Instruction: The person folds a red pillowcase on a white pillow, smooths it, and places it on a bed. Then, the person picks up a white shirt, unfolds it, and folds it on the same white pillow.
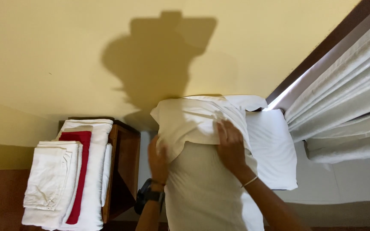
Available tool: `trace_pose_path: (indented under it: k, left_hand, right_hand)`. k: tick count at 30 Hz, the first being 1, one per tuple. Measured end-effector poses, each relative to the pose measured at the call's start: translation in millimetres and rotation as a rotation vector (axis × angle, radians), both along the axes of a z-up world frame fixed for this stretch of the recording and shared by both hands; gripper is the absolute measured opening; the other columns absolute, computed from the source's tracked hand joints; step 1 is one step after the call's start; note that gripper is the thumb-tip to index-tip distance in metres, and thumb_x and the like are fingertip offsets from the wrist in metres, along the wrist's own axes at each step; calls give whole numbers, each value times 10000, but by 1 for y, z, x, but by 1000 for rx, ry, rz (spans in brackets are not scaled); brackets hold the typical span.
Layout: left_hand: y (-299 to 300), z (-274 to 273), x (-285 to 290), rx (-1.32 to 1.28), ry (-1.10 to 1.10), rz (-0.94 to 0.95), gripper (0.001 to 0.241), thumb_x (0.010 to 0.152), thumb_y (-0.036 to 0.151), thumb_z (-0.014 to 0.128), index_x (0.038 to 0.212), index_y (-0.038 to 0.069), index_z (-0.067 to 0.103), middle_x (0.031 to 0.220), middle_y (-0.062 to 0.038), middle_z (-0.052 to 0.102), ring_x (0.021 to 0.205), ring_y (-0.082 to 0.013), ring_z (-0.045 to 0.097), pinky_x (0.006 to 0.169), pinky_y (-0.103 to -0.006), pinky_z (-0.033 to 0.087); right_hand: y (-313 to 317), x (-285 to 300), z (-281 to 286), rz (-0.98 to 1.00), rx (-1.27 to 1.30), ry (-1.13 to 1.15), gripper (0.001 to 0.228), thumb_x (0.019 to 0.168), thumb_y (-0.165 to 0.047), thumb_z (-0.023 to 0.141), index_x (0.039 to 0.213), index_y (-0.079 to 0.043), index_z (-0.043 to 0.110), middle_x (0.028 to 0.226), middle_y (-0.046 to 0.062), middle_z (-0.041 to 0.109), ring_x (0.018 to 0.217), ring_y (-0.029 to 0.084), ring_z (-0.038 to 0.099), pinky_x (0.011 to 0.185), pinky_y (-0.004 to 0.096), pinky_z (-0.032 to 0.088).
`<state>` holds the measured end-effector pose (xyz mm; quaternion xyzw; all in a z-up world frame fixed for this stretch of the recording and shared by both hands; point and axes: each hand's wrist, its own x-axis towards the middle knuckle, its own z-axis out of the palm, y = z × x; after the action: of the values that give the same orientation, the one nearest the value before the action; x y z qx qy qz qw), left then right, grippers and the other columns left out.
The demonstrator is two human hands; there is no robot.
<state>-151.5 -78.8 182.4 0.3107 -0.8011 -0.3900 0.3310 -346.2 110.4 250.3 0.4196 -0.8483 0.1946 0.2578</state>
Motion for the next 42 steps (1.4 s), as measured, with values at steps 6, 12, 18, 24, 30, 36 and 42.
trace_pose_path:
  k: [6,12,18,24,30,36,42]
  left_hand:
    - [55,73,-91,-437,-592,-464,1036,732,487,662,1628,157,260,1699,-81,267,1578,-304,197,1210,-647,137]
    - [43,8,-99,-688,-562,-375,666,862,262,608,1507,144,489,1598,-52,456,1513,-240,360,1242,-587,171]
    - [28,32,-36,-411,-362,-553,652,874,184,615,1512,140,486,1579,-81,479,1499,-285,380,1243,-551,218]
    - [59,90,30,-224,-254,-471,737,824,-49,457,1550,64,402,1663,-94,359,1570,-245,250,1300,-472,101]
    - [87,36,69,-167,-433,-514,690,846,26,549,1525,58,431,1635,-102,401,1547,-274,272,1249,-496,125]
    - [121,-20,102,-377,-434,-472,676,826,152,678,1477,80,511,1601,-98,458,1512,-266,360,1214,-511,215]
    - [114,-16,108,-383,-483,-395,735,831,92,655,1531,67,432,1625,-118,416,1528,-283,333,1228,-537,208]
  right_hand:
    - [13,-35,-30,-139,-5,74,345,1021,-103,532,1350,-84,633,1379,154,610,1303,335,612,1017,409,520]
    - [45,-49,-97,-102,122,-200,426,951,-87,548,1351,-209,632,1233,49,701,998,285,751,850,415,607]
    - [52,-6,-12,118,73,-669,562,844,-14,520,1369,-187,620,1310,88,693,1154,329,692,964,458,567]
    - [31,62,67,181,28,-380,442,854,98,604,1259,-62,683,1308,98,708,856,106,761,489,135,588]
    - [59,77,22,231,161,-440,356,912,-123,577,1254,-94,668,1377,51,661,1248,202,644,883,309,572]
    - [93,82,20,323,263,-467,471,858,-57,580,1327,-62,622,1418,78,621,1311,224,590,960,336,538]
    - [104,55,-24,366,174,-367,470,903,-34,583,1363,-125,601,1465,51,593,1324,212,588,1062,353,514]
